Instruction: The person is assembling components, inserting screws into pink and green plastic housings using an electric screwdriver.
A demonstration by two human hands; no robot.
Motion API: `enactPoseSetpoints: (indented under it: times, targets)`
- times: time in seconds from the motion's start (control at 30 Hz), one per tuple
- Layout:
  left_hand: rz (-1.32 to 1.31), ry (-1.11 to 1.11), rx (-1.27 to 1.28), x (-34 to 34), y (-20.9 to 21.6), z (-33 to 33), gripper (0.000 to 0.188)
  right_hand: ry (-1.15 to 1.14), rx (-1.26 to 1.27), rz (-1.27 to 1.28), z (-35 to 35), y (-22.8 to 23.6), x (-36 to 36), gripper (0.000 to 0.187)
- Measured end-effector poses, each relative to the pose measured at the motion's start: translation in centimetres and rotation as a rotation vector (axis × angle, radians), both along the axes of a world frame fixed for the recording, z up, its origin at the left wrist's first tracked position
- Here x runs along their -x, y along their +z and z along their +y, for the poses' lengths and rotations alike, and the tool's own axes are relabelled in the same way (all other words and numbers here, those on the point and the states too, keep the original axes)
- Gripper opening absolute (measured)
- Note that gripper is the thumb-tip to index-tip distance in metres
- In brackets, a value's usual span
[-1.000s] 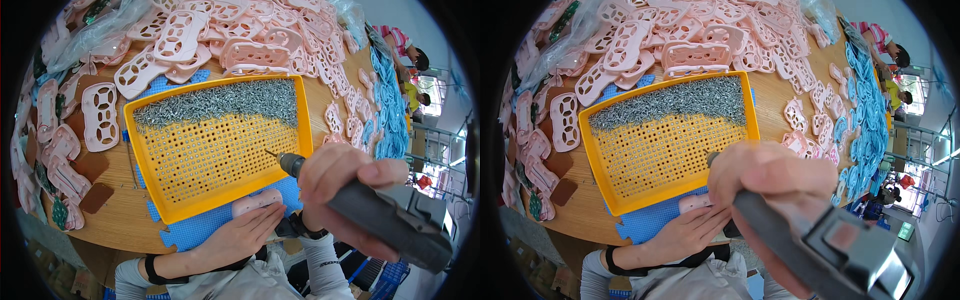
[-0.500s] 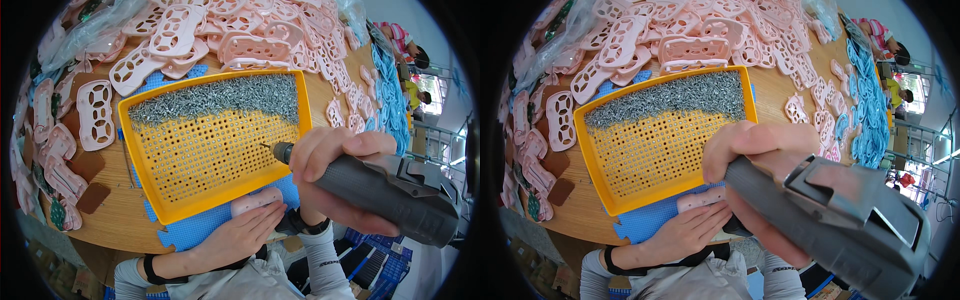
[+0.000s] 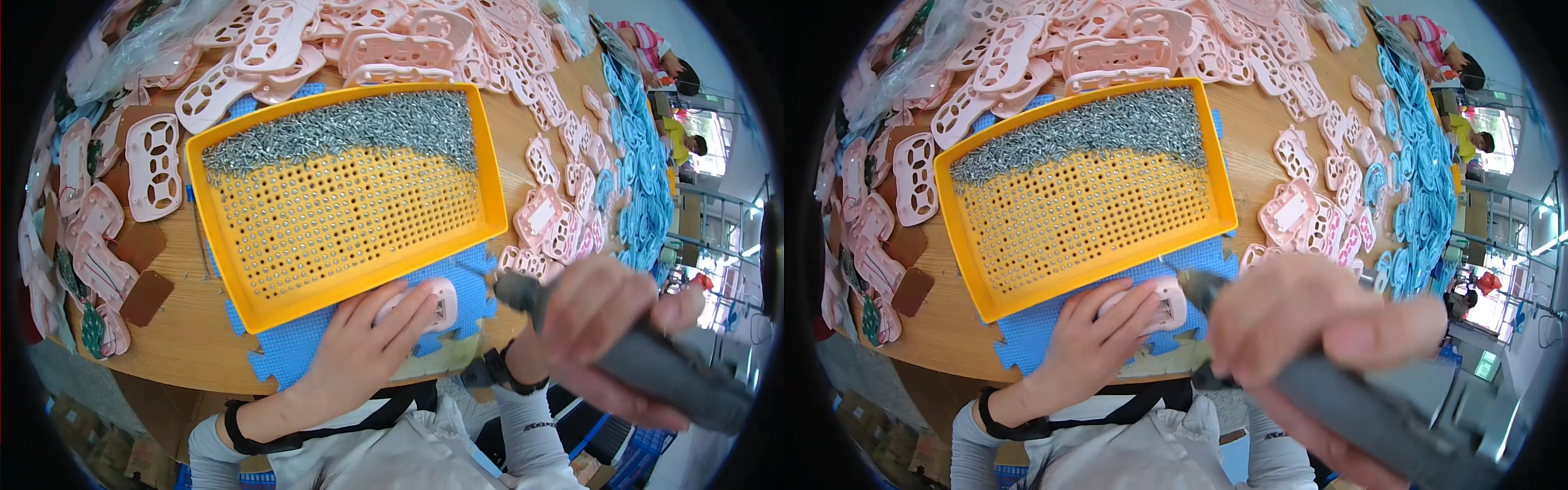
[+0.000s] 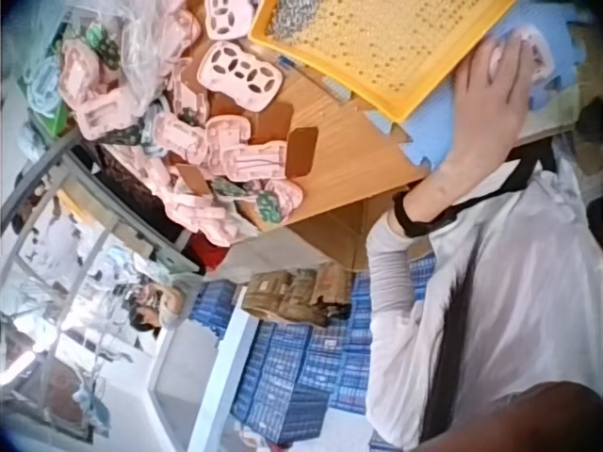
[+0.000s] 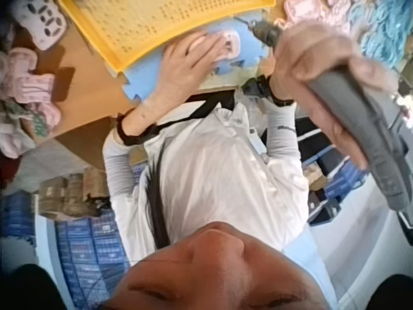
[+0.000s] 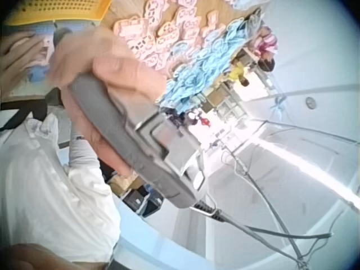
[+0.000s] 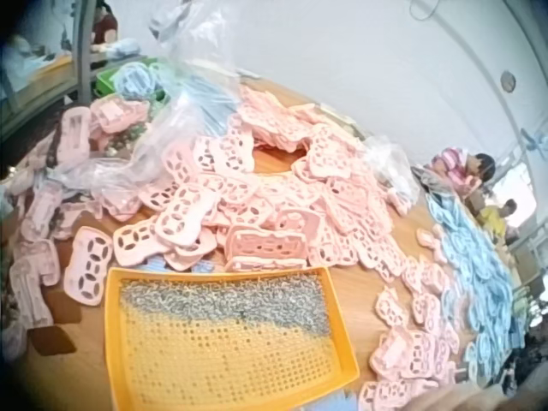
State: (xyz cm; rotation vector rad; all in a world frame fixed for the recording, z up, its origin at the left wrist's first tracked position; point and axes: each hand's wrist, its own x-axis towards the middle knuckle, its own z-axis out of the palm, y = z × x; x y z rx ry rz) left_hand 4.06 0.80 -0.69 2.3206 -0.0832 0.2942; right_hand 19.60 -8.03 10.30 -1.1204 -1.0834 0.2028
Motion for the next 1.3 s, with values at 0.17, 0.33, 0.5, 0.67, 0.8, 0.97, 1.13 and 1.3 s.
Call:
enactPoseSetpoints:
  times: [0.17,0.33,0.5,0.67,0.8,0.97,1.13,1.3]
  targets:
    - [-0.044,0.003,-0.054,-0.3,-0.1,-0.2,0.049,-0.099,-0.009,-0.043,-3.5,-0.4,3.6,0.06]
    - [-0.02,-0.023,-0.049,-0.3,0.1,-0.3,0.049,-0.171,0.036,-0.027,-5.4,-1.5,4.4,0.065]
    - [-0.014,-0.022,-0.042,-0.4,0.3,-0.2,0.047,-0.187,-0.018,0.02,-5.4,-2.7,4.6,0.068]
    - [0.001,0.0,-0.031,-0.2,0.2,-0.3,0.047,-0.162,-0.015,0.018,-5.2,-3.2,4.7,0.069]
    - [0.002,-0.038,-0.043,-0.3,0.2,-0.2,0.049,0.033,0.039,0.034,-5.6,-3.6,3.4,0.02]
    - [0.002,-0.048,-0.034,-0.4,0.4,-0.2,0.052,0.193,0.04,0.037,-4.8,-3.9,2.6,0.014]
    - [-0.053,-0.025,-0.042,-0.5,0.9,-0.2,0.047,0.027,-0.041,0.124,-4.8,-3.6,3.8,0.008]
    - [-0.048,-0.064,-0.057,-0.3,1.3,0.1,0.045,0.082,0.227,0.129,-6.0,-2.9,3.0,0.06]
